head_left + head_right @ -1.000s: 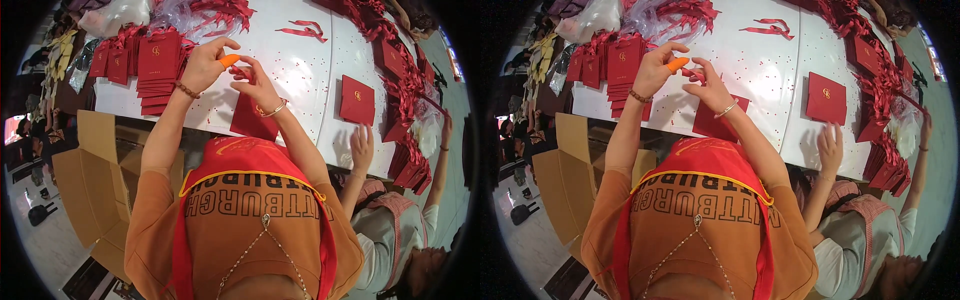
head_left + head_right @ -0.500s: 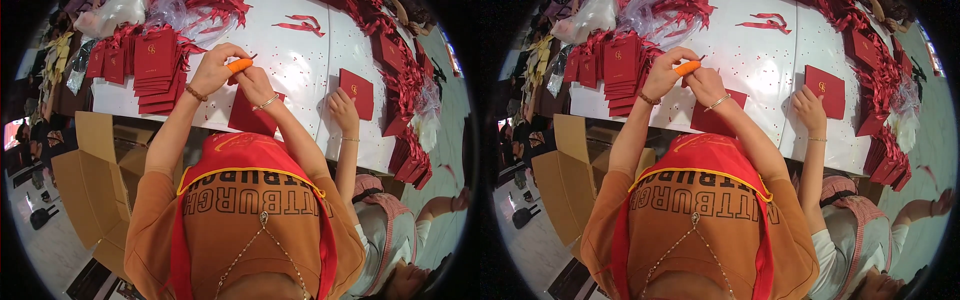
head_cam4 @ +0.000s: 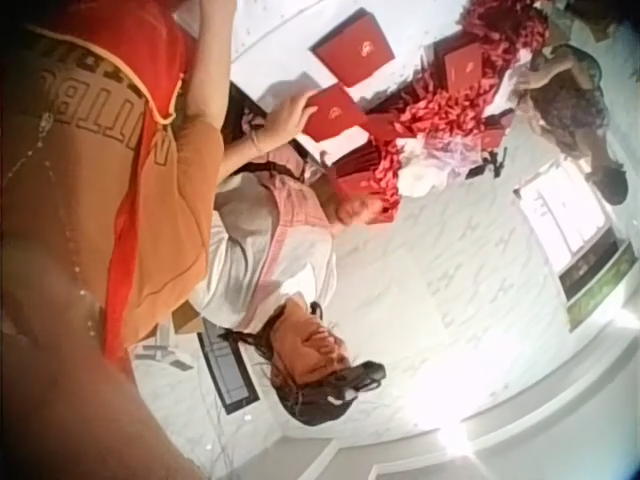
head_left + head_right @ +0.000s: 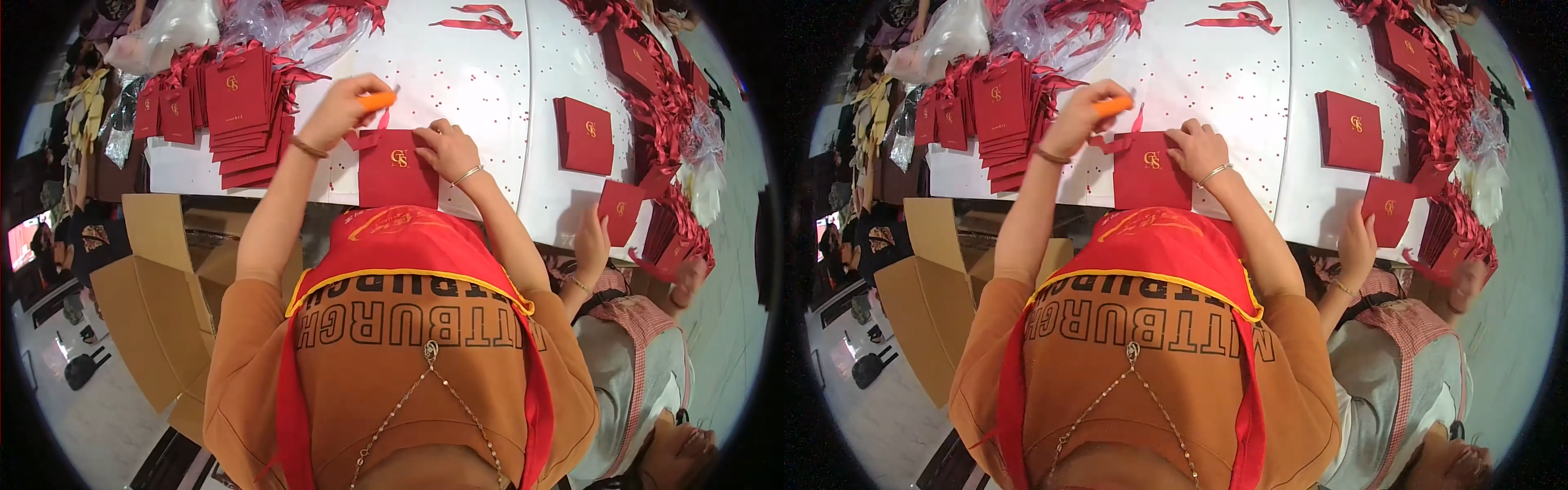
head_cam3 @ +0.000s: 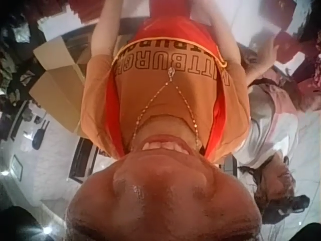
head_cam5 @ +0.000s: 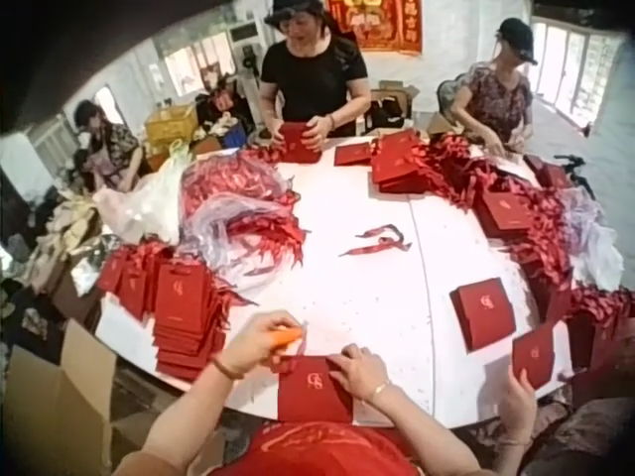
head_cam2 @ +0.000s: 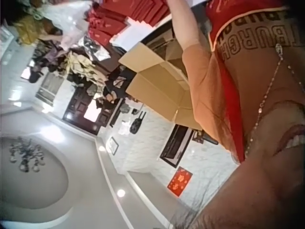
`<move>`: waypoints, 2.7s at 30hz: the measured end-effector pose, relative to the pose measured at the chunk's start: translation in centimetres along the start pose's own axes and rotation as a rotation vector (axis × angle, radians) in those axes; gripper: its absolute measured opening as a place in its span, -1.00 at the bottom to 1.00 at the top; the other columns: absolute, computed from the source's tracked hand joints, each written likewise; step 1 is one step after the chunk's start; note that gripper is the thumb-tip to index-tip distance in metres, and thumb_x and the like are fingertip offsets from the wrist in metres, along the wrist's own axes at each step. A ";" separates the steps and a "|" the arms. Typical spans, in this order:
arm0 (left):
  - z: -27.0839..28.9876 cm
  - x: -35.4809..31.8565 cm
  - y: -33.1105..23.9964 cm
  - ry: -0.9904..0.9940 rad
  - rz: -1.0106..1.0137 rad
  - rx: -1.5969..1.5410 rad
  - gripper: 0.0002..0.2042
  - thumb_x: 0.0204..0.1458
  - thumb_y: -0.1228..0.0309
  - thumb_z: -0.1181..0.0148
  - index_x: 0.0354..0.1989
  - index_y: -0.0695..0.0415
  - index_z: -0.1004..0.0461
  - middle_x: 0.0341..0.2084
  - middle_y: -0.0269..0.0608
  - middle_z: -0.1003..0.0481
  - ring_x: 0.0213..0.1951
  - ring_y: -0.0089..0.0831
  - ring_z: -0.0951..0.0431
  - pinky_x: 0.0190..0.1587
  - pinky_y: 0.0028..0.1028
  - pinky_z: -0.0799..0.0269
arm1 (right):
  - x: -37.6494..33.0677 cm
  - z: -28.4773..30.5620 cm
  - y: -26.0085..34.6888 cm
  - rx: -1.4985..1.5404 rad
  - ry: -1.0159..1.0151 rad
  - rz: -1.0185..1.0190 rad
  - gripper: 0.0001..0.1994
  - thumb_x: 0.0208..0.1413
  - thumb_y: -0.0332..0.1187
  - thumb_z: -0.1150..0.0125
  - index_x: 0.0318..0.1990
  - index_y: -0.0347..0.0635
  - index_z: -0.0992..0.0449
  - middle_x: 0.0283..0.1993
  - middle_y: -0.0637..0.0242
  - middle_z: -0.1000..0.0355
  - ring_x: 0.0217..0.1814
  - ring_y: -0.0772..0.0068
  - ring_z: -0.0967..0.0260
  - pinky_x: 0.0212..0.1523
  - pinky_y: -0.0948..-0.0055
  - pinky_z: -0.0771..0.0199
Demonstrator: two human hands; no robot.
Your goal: Tying red ribbons onto red gift boxes and stacking them.
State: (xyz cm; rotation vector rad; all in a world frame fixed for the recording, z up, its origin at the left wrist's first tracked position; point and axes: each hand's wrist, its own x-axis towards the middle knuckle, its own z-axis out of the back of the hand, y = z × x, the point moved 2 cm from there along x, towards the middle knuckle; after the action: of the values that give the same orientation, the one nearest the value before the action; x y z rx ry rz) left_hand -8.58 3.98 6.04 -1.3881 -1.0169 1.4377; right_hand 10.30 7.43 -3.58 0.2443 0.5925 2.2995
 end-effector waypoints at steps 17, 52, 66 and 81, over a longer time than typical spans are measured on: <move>-2.9 1.8 9.9 -0.256 0.132 -0.126 -0.94 -0.13 0.53 -0.16 -0.52 0.24 -0.40 -0.66 -0.29 -0.44 -0.65 -0.63 -0.38 -0.60 -0.65 -0.28 | -1.1 1.1 -0.8 0.330 0.090 -0.119 -0.79 -0.14 -0.38 -0.19 -0.31 -0.22 -0.42 -0.37 0.13 -0.35 -0.34 0.16 -0.36 -0.35 0.32 -0.37; -7.2 1.2 9.5 -0.097 0.178 0.027 -0.68 -0.19 0.61 -0.08 -0.16 0.27 -0.38 -0.70 -0.26 -0.42 -0.70 -0.60 -0.40 -0.68 -0.61 -0.28 | -1.3 1.8 -1.5 0.785 0.245 -0.358 -0.77 -0.04 -0.49 -0.08 -0.17 -0.26 -0.40 -0.38 0.21 -0.43 -0.37 0.43 -0.35 -0.30 0.49 -0.34; -6.2 1.4 8.7 -0.060 0.362 -0.224 -0.74 -0.14 0.65 -0.01 -0.21 0.32 -0.38 -0.68 -0.22 -0.39 -0.76 -0.63 -0.26 -0.69 -0.62 -0.22 | -1.4 1.8 -1.0 0.849 0.204 -0.246 -0.69 0.01 -0.48 -0.03 -0.04 -0.14 -0.39 -0.43 0.38 -0.35 -0.49 0.63 -0.16 -0.47 0.62 -0.24; -6.7 1.8 9.3 -0.052 0.325 -0.122 -0.73 -0.16 0.65 -0.02 -0.20 0.33 -0.37 -0.68 -0.24 -0.39 -0.72 -0.62 -0.31 -0.69 -0.62 -0.21 | -1.4 0.9 -1.5 0.786 0.160 -0.226 -0.73 -0.03 -0.46 -0.04 -0.11 -0.18 -0.41 -0.35 0.16 -0.45 -0.35 0.35 -0.38 -0.25 0.47 -0.37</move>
State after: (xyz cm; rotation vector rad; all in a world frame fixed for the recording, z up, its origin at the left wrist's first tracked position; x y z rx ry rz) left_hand -2.37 2.95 -3.67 -1.6713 -0.9557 1.6760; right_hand 12.54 7.69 -3.55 0.3387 1.5103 1.7812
